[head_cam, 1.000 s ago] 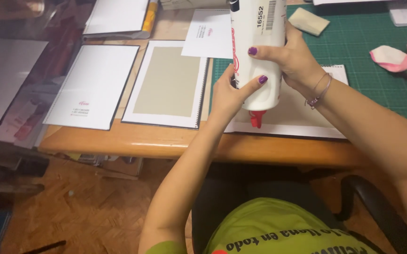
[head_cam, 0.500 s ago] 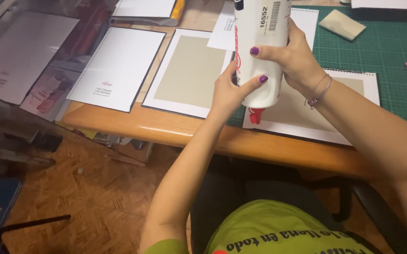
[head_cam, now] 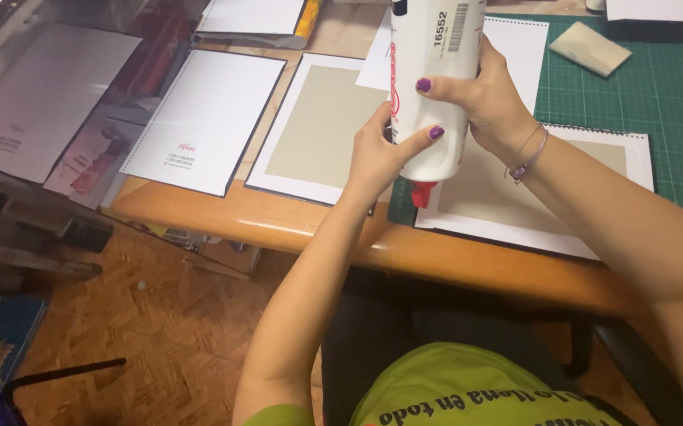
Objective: Applying glue to a notebook cover and attaching it to a cardboard backing
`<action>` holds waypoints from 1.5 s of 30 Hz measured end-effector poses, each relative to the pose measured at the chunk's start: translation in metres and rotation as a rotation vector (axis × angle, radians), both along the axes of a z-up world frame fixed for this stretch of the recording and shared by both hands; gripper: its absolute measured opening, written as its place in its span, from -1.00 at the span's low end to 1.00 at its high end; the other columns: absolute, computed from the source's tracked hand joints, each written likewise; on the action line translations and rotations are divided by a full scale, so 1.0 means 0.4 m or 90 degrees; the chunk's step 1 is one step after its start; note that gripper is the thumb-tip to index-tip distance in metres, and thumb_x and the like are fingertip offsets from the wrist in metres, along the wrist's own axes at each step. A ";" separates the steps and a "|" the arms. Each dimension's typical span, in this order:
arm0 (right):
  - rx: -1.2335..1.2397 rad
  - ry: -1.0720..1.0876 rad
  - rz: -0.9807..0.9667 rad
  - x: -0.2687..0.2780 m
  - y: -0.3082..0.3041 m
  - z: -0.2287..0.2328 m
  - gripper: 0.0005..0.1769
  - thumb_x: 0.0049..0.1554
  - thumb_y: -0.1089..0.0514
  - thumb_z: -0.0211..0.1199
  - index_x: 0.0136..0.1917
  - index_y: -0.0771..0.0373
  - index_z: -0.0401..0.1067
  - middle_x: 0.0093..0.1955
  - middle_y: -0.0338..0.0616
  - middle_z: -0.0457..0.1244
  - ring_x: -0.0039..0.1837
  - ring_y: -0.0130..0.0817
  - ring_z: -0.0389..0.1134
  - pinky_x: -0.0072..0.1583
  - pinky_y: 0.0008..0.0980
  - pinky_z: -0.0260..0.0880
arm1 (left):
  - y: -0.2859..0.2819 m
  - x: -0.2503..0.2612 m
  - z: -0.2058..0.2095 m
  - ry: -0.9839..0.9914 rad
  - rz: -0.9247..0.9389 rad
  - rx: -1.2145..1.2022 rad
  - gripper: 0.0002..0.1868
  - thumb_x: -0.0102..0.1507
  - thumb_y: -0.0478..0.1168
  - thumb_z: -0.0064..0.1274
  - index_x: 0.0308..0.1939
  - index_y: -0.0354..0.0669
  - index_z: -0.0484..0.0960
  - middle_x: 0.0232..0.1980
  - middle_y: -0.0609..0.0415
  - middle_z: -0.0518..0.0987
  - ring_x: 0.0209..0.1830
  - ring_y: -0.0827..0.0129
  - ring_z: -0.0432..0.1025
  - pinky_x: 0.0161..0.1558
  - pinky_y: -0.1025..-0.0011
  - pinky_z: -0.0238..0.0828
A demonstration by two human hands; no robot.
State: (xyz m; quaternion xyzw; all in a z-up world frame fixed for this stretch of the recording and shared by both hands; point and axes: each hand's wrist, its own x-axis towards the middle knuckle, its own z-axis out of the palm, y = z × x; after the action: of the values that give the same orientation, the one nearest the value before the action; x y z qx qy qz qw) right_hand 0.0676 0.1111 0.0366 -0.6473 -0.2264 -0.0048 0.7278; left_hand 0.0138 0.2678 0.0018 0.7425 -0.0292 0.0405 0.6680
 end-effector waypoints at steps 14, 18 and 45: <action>0.007 0.004 -0.029 0.082 -0.048 0.013 -0.26 -0.04 0.04 0.48 0.31 0.20 0.22 0.28 -0.11 0.33 0.28 -0.26 0.41 0.26 -0.24 0.58 | -0.040 0.126 -0.002 -0.011 -0.031 0.039 -0.43 -0.06 0.17 0.29 -0.08 -0.01 0.61 -0.25 0.20 0.64 -0.27 0.49 0.44 -0.20 0.54 0.41; 0.017 -0.010 -0.031 0.119 -0.064 0.006 -0.27 -0.03 0.05 0.48 0.32 0.19 0.23 0.27 -0.12 0.33 0.27 -0.27 0.41 0.26 -0.26 0.57 | -0.050 0.165 0.002 -0.022 -0.041 0.042 -0.42 -0.05 0.17 0.30 -0.06 0.00 0.62 -0.23 0.22 0.65 -0.24 0.50 0.47 -0.16 0.54 0.43; 0.052 -0.106 -0.076 0.280 -0.175 -0.072 -0.33 -0.02 0.06 0.51 0.28 0.21 0.31 0.23 -0.13 0.35 0.25 -0.25 0.42 0.27 -0.26 0.54 | -0.110 0.353 0.010 -0.097 -0.117 0.130 -0.35 -0.11 0.23 0.32 -0.05 0.06 0.57 -0.16 0.27 0.64 -0.16 0.42 0.44 -0.05 0.49 0.37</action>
State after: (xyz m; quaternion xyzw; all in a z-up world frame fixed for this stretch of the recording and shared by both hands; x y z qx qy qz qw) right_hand 0.1795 0.0412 0.0078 -0.6267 -0.2465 -0.1114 0.7308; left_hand 0.1549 0.2237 0.0059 0.7957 -0.1516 0.0320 0.5856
